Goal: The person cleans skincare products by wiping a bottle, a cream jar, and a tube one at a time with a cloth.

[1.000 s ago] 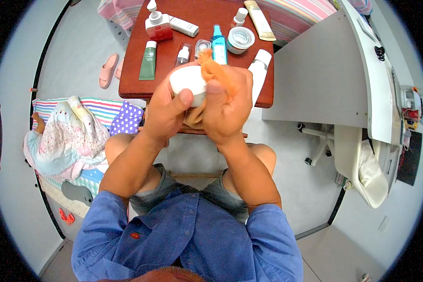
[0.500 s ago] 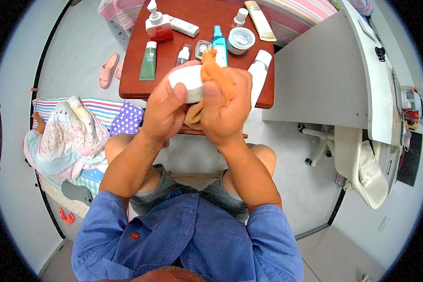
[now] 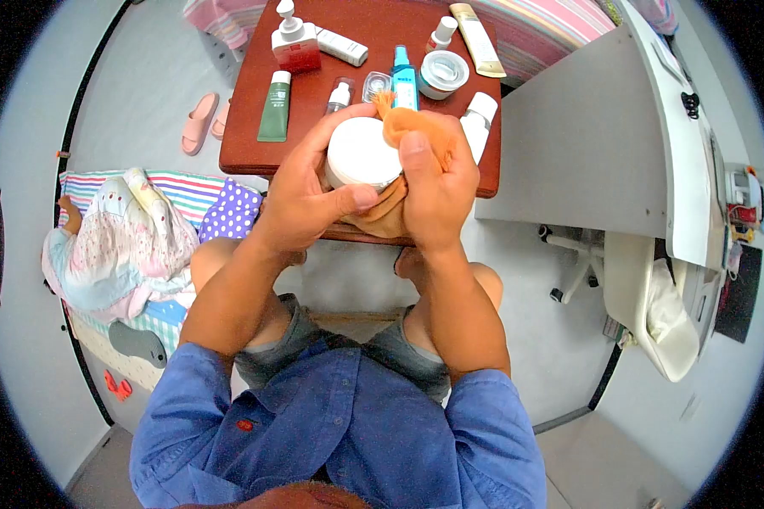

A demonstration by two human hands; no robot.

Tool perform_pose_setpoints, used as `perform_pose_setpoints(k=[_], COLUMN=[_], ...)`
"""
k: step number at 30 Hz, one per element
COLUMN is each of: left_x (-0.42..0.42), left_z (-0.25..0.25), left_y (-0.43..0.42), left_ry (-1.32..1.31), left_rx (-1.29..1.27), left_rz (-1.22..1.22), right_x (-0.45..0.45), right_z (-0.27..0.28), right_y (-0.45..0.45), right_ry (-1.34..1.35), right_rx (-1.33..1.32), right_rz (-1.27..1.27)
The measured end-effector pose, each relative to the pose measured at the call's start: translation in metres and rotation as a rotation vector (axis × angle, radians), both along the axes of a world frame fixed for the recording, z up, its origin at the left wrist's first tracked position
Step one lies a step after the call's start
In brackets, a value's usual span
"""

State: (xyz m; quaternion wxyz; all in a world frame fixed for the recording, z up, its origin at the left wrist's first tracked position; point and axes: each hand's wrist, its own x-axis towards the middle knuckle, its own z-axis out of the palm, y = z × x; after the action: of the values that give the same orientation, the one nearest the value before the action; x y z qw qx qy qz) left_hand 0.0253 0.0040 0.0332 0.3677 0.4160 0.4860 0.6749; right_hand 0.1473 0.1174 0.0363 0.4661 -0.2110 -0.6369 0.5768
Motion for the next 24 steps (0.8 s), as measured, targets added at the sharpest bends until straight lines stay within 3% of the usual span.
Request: perform_pose_setpoints(k=[2, 3, 4, 5, 9, 13, 18, 21, 24], left_x=[-0.009, -0.016, -0.019, -0.020, -0.020, -0.012, -0.023, -0.021, -0.015], left_z=[0.002, 0.004, 0.004, 0.005, 0.004, 0.003, -0.004, -0.004, 0.005], left_y=[-0.002, -0.003, -0.004, -0.005, -0.006, -0.009, -0.005, -0.009, -0.010], left_ry=[0.120, 0.358, 0.596, 0.594, 0.497, 0.660, 0.728, 0.831, 0.727], left_rx=[-0.024, -0.042, -0.061, -0.066, -0.133, -0.066, -0.048, 0.013, -0.059], left_rz=[0.014, 0.085, 0.155, 0.157, 0.170, 0.089, 0.070, 0.078, 0.010], right_x=[0.003, 0.004, 0.005, 0.006, 0.001, 0.001, 0.003, -0.002, -0.003], right_z=[0.000, 0.003, 0.006, 0.008, 0.004, 0.004, 0.012, 0.007, 0.003], right_y=[0.003, 0.002, 0.000, -0.003, -0.002, 0.004, -0.013, -0.006, 0.001], right_ry=[-0.082, -0.083, -0.149, -0.215, -0.165, -0.251, -0.207, -0.225, -0.262], right_rx=[0.408, 0.409, 0.592, 0.771, 0.708, 0.489, 0.778, 0.708, 0.569], right_rz=[-0.034, -0.029, 0.009, 0.046, 0.027, -0.030, 0.120, -0.021, -0.075])
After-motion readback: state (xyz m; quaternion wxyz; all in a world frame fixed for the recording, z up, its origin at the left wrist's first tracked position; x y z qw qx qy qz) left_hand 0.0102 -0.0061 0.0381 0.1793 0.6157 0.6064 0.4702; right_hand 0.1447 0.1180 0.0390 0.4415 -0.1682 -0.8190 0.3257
